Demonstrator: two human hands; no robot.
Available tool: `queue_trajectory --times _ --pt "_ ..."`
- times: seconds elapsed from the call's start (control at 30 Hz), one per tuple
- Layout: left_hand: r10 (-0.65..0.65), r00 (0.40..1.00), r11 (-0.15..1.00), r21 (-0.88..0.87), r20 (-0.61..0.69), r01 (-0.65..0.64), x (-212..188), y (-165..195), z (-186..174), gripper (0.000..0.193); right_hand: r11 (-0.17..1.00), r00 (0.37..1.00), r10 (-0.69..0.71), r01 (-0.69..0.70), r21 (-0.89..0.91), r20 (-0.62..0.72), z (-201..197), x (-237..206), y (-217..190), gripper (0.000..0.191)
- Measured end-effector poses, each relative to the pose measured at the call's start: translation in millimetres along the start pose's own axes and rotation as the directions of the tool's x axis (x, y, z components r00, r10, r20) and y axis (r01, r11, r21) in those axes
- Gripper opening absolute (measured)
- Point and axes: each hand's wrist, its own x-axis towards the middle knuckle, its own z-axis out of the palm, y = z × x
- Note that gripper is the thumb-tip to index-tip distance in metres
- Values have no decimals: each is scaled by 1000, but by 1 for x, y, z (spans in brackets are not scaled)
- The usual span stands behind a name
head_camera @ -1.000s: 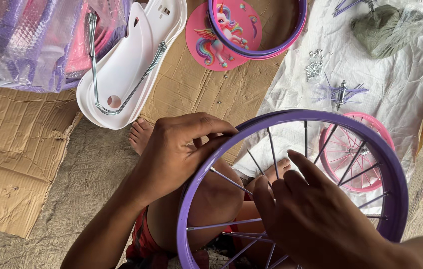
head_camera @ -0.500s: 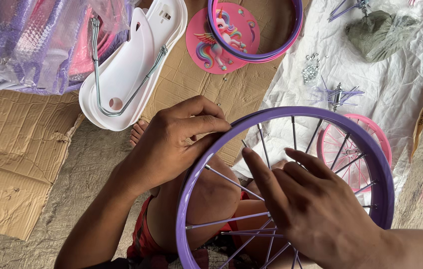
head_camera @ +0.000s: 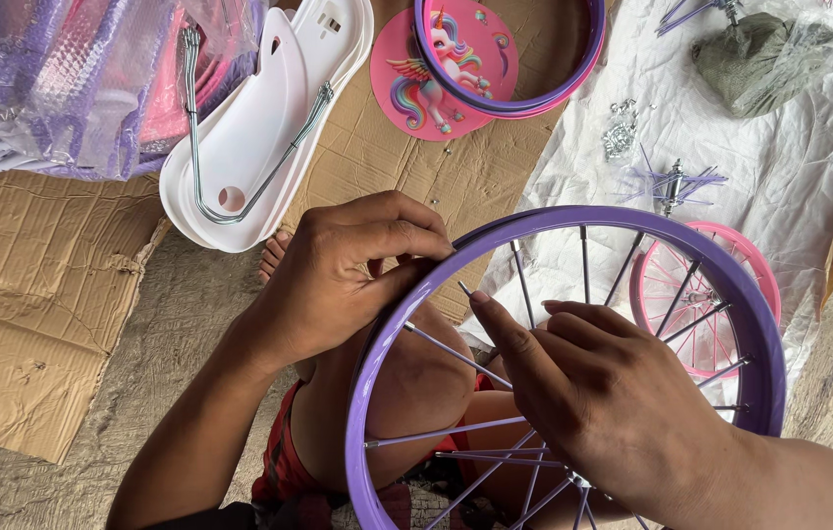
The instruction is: The person assembles a purple bicycle wheel by inserting and tightening spokes into the hub and rim. They rotate the wheel to access different sections and secure each spoke by hand.
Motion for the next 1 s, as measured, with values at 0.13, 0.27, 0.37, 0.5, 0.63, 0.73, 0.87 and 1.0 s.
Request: queue_trajectory --times 0.13,0.27,0.37,0.5,0.63,0.73,0.87,1.0 --pt "-79 997 995 -67 -7 78 -2 -7 2 22 1000 998 -27 26 -12 -63 0 0 0 75" --pt "-203 978 949 -235 50 209 -4 -17 3 19 1000 998 -22 21 -16 -66 1 0 1 74" --pt "-222 972 904 -356 78 236 -4 -24 3 20 1000 998 12 -12 14 -56 2 0 1 72" --pt "-255 960 799 -533 117 277 -5 -29 5 25 999 997 14 -10 49 -81 4 -1 3 70" --pt "-262 961 814 -516 85 267 -7 -27 7 21 998 997 24 -20 59 -70 6 -1 4 69" --pt "-297 953 853 -431 60 293 -8 -23 7 18 998 997 28 -25 58 -66 7 -2 4 70" --pt "-261 965 924 -286 17 255 -8 -16 9 16 999 998 24 -22 40 -65 8 -2 4 69" --pt "-245 969 955 -171 13 244 -3 -11 7 17 998 997 38 -34 55 -66 10 -2 5 69"
